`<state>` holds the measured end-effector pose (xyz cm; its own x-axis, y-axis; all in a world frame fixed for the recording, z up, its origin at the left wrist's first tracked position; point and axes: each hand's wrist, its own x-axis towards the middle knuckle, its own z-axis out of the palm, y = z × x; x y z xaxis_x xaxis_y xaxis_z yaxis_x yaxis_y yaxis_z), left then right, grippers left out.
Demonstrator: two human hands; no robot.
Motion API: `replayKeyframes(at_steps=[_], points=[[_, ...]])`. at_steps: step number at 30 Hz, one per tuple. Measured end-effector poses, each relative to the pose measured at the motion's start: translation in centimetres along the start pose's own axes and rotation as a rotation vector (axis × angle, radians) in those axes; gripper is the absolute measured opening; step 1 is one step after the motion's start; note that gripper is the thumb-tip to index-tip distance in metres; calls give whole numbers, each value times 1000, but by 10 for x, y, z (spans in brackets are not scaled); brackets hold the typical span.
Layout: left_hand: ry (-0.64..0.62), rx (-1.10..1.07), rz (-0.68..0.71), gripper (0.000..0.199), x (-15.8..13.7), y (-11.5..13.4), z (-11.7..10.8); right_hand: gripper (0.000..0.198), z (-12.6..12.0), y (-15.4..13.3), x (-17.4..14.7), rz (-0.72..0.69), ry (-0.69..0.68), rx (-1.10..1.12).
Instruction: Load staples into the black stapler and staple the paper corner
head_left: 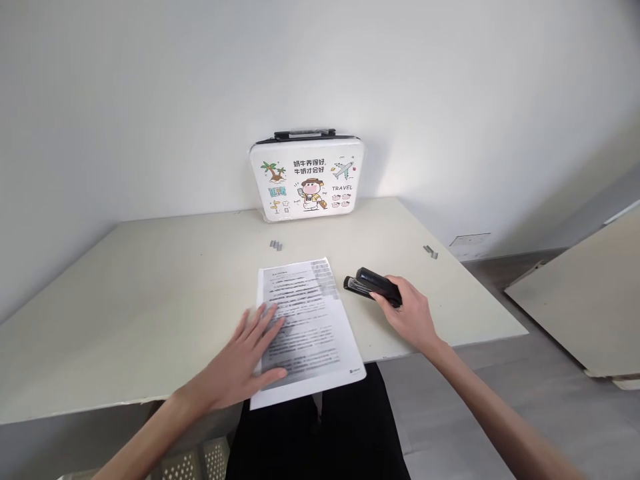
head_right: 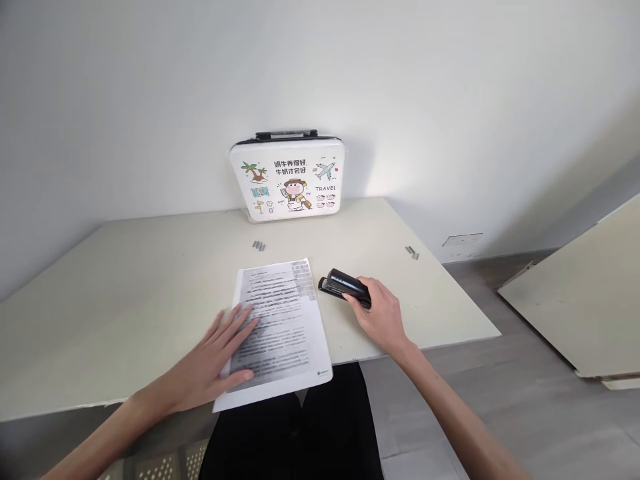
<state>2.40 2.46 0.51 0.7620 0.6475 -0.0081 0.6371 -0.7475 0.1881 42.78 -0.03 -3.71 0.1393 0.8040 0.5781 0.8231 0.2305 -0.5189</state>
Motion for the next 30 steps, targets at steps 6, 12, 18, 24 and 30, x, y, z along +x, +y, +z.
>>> replayKeyframes(at_steps=[6,12,18,24,30], points=[[34,-10,55,86,102,31,23,25,-40,-1,-14,-10,4,6],[-9,-55,46,95,217,49,41,23,-63,-2,-28,-83,84,-55],[-11,-110,57,96,288,72,48,24,-61,-4,-37,-46,77,-87],[199,-442,104,73,266,46,43,24,-44,-9,-33,-15,36,-53],[356,-872,-58,59,203,-27,19,31,-6,-22,1,34,-73,22]])
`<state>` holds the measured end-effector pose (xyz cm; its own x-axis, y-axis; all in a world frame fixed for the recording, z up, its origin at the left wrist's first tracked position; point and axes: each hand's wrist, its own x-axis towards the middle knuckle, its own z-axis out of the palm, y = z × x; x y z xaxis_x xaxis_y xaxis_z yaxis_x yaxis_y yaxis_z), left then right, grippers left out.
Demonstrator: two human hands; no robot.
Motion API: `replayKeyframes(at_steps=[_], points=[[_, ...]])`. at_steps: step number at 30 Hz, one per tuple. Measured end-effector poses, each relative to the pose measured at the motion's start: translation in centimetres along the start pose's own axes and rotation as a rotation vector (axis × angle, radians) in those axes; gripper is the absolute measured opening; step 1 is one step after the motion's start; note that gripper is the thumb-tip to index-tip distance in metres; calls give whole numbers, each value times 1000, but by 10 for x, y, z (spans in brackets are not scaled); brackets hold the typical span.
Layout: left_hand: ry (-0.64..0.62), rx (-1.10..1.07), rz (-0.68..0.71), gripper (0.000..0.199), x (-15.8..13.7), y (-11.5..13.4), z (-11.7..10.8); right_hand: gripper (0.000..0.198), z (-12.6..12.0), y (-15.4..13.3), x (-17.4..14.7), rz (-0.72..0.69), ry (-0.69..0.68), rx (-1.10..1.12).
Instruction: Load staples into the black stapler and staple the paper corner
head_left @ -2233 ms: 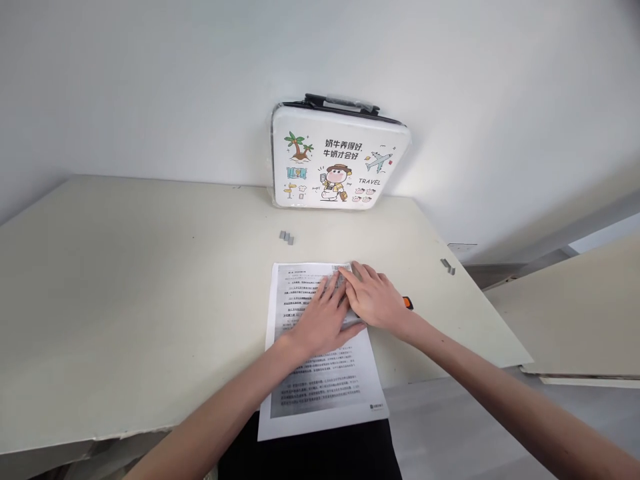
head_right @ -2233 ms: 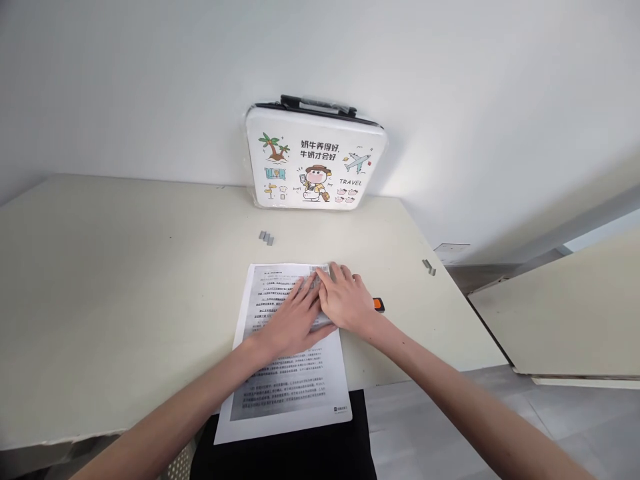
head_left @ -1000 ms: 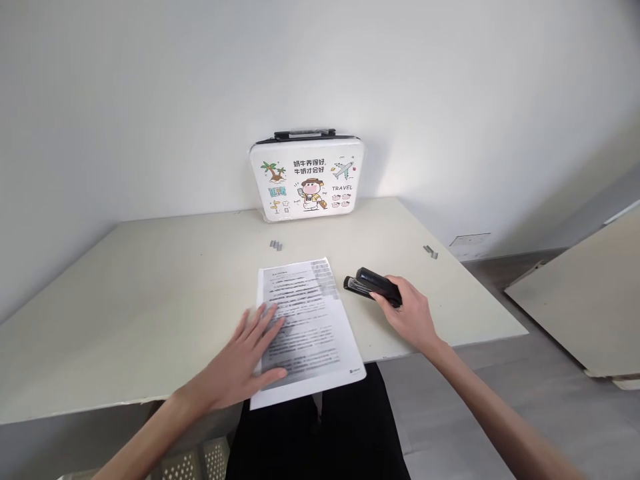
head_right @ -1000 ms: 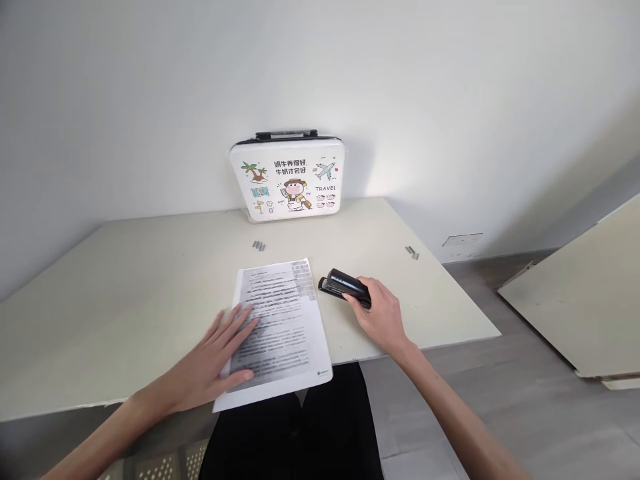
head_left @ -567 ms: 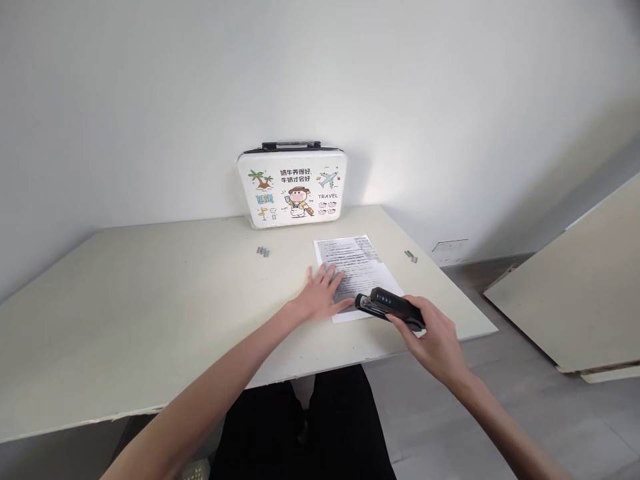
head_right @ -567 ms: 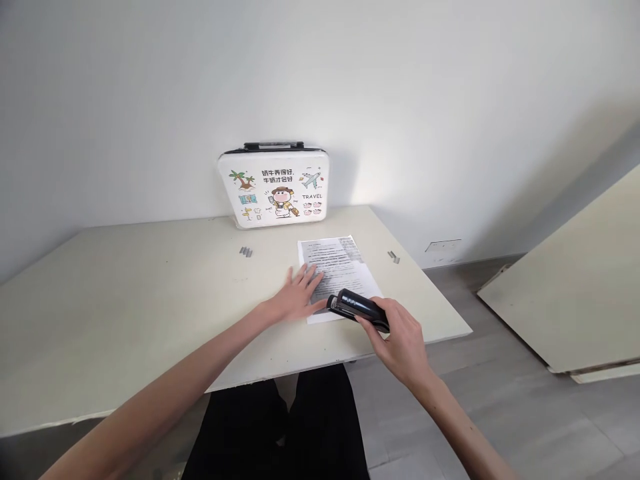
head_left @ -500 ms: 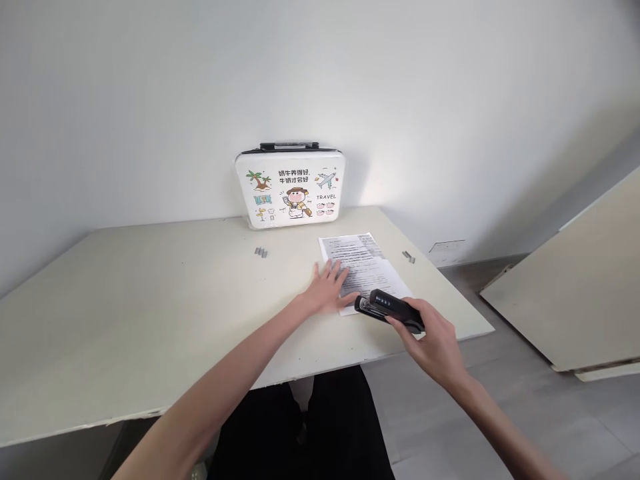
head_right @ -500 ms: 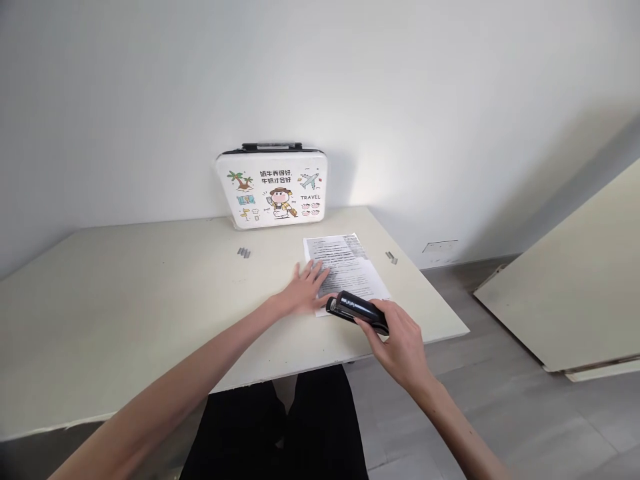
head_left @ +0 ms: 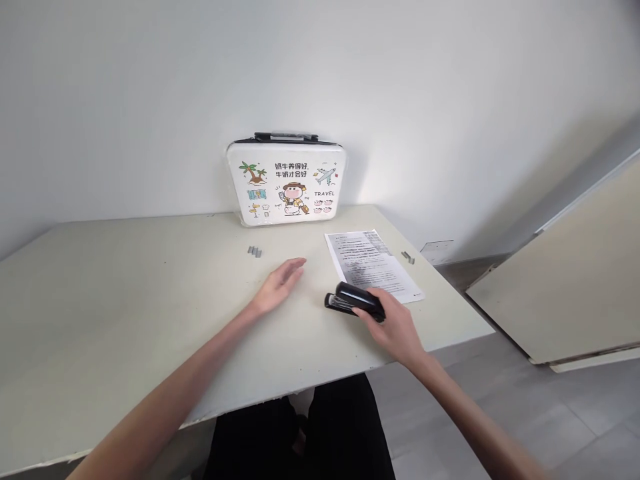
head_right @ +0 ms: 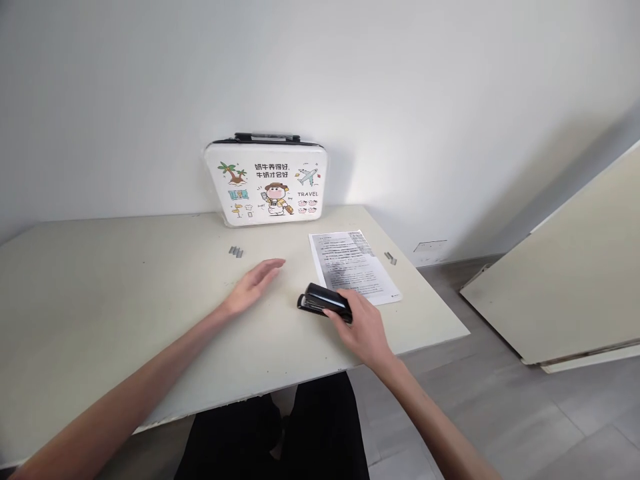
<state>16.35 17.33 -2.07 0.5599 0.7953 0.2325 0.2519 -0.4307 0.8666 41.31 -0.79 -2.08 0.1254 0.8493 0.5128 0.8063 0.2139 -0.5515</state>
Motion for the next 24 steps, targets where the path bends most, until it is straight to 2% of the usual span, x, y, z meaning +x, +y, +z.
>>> replayKeyframes(at_steps=[2,5,12,18,24], points=[[64,-99,-36,55,-8,-7,-23,31,17,-6,21,8,-75,15],[161,-204,-65,52,-15,-14,-44,30,46,-15,56,-5,-159,43],[367,-155,-111,45,-19,-19,-60,33,105,-28,115,-113,-288,158],[502,-128,-175,32,-20,-24,-67,30,130,-32,128,-145,-304,219],[489,-130,-202,29,-21,-27,-67,37,129,-26,120,-70,-306,297]])
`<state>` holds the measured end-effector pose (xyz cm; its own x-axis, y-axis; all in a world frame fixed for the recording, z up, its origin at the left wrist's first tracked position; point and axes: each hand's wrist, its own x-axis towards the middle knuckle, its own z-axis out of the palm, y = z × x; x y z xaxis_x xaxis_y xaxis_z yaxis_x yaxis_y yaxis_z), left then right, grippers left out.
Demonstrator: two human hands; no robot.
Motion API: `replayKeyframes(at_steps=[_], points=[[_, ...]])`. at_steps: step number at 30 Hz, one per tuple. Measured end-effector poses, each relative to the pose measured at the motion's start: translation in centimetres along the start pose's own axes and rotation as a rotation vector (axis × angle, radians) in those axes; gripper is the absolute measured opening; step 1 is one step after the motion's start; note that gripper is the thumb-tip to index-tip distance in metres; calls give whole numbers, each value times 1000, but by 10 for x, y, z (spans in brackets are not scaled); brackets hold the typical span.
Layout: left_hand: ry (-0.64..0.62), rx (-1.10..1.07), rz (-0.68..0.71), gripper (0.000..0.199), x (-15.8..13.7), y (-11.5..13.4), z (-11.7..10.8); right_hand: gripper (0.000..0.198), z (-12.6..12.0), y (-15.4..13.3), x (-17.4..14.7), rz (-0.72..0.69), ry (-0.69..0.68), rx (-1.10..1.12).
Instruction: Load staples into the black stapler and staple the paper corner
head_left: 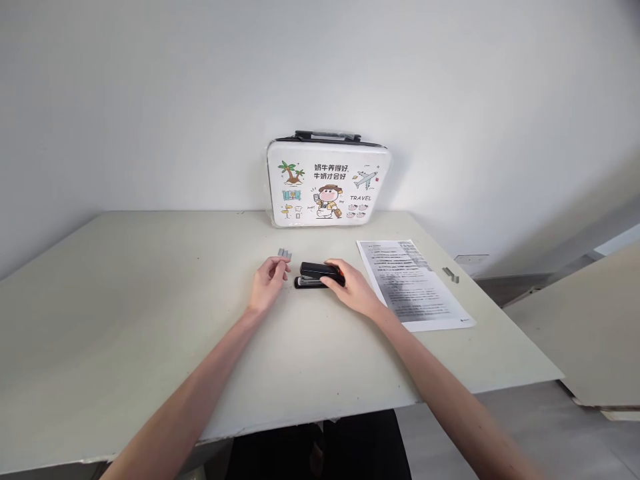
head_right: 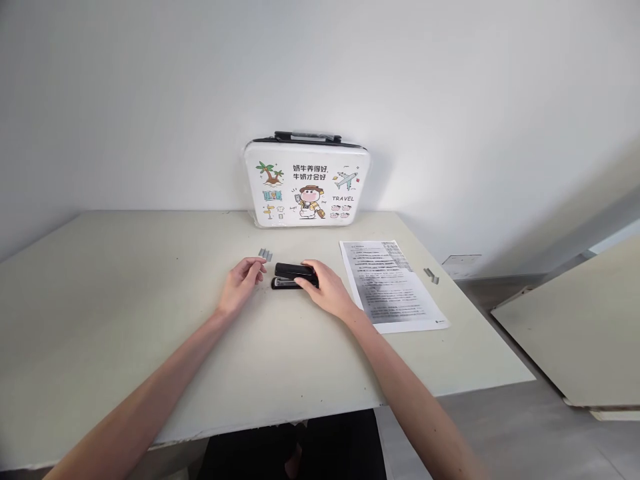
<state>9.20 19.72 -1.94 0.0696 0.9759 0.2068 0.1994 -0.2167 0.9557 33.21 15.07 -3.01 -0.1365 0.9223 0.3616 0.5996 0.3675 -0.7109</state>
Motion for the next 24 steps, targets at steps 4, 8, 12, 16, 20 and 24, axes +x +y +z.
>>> replayKeyframes(at_steps=[4,8,12,16,20,24], points=[[8,-16,-23,28,-1,0,0,38,-3,3,-3,110,106,90],[37,-25,-23,27,0,0,-2,36,0,9,-2,177,154,148],[124,6,-4,26,2,-1,-7,36,4,13,-2,175,184,168],[216,34,-15,26,4,-3,-13,34,6,15,-2,165,209,166],[305,84,15,25,6,-3,-20,33,7,18,-1,137,221,152],[416,109,12,24,8,-6,-31,31,8,19,-1,136,229,167]])
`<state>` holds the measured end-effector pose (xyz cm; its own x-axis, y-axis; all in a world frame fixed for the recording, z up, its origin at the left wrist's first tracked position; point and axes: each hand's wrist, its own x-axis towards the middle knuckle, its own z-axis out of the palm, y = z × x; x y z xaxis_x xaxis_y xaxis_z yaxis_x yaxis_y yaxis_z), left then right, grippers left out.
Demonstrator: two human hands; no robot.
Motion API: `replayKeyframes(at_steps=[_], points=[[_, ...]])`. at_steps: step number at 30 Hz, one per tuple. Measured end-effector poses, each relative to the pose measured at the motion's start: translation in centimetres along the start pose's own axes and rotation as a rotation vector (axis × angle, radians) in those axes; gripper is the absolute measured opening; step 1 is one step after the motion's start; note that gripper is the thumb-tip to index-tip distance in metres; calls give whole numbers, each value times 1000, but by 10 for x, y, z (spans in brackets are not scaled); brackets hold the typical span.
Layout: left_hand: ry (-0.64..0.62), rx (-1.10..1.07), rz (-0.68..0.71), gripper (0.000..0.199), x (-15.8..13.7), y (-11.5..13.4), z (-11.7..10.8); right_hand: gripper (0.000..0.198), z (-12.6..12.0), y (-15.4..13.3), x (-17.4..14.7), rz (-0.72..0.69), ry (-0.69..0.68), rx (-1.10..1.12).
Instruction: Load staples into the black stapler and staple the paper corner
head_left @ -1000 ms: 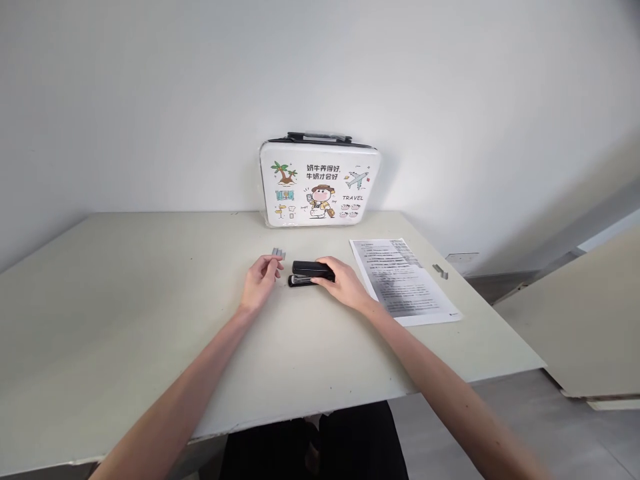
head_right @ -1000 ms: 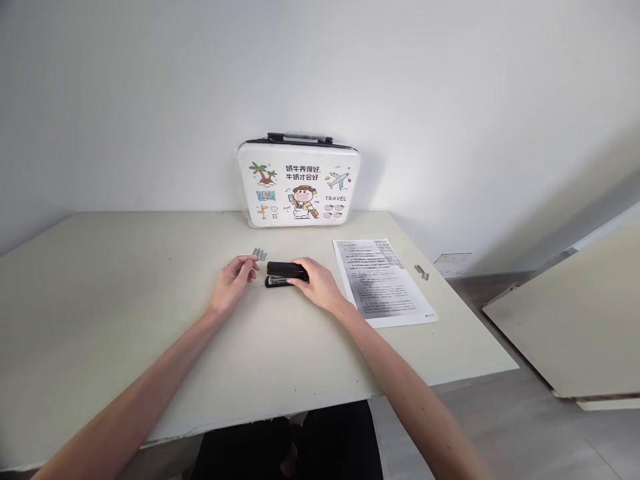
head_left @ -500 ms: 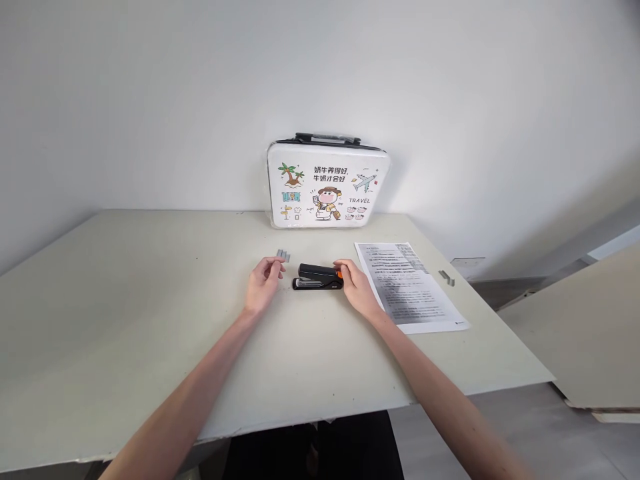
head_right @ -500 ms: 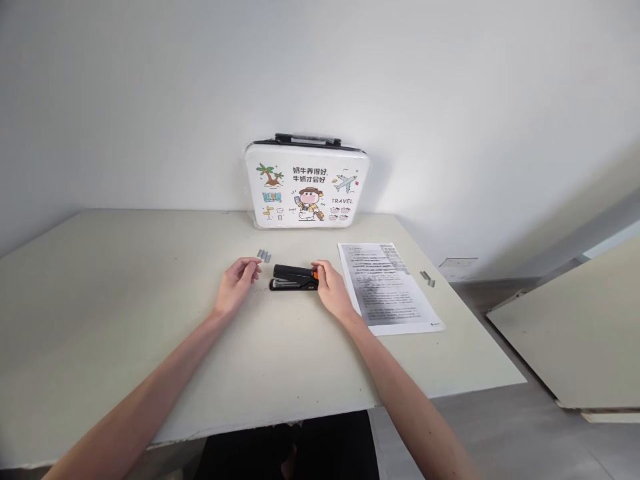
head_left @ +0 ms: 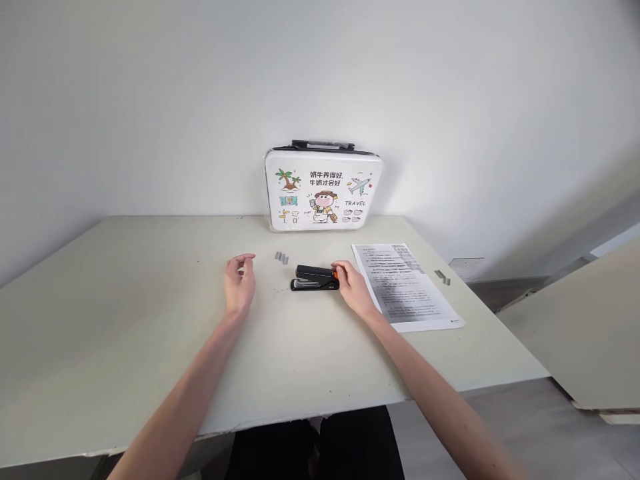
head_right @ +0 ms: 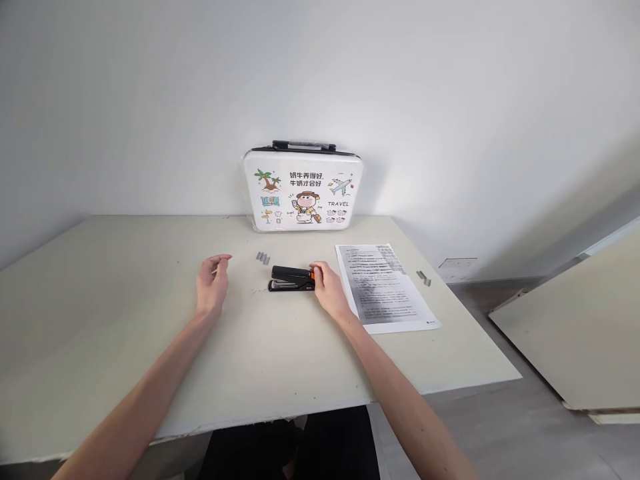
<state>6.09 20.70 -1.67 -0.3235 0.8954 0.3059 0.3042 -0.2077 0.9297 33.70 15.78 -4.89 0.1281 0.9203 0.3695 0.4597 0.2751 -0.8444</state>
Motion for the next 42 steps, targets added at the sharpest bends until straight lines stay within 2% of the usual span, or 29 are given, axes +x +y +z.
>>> replayKeyframes(at_steps=[4,9,12,15,18,21,24,28,33,42], points=[[-2,-60,-107,22,3,-3,-3,29,2,-2,0,-2,11,29],[-41,-97,-118,20,2,-3,-2,33,1,-9,-3,-49,0,-45],[-110,-155,-126,21,-2,-1,2,27,1,-11,-5,-132,-90,-139],[-221,-267,-164,23,-9,6,7,27,2,-13,-7,-164,-108,-223],[-299,-491,-301,18,-16,15,12,20,1,-16,-9,-201,-62,-238],[-300,-761,-562,18,-21,23,15,14,0,-23,-12,-318,25,-215],[-320,-990,-773,28,-26,29,16,26,1,-28,-13,-488,88,-186],[-366,-1081,-875,40,-32,32,18,40,5,-33,-16,-688,111,-247],[-362,-1048,-897,35,-35,31,18,37,13,-40,-20,-808,112,-277],[-475,-956,-796,25,-33,22,17,26,15,-42,-26,-695,-13,-279]])
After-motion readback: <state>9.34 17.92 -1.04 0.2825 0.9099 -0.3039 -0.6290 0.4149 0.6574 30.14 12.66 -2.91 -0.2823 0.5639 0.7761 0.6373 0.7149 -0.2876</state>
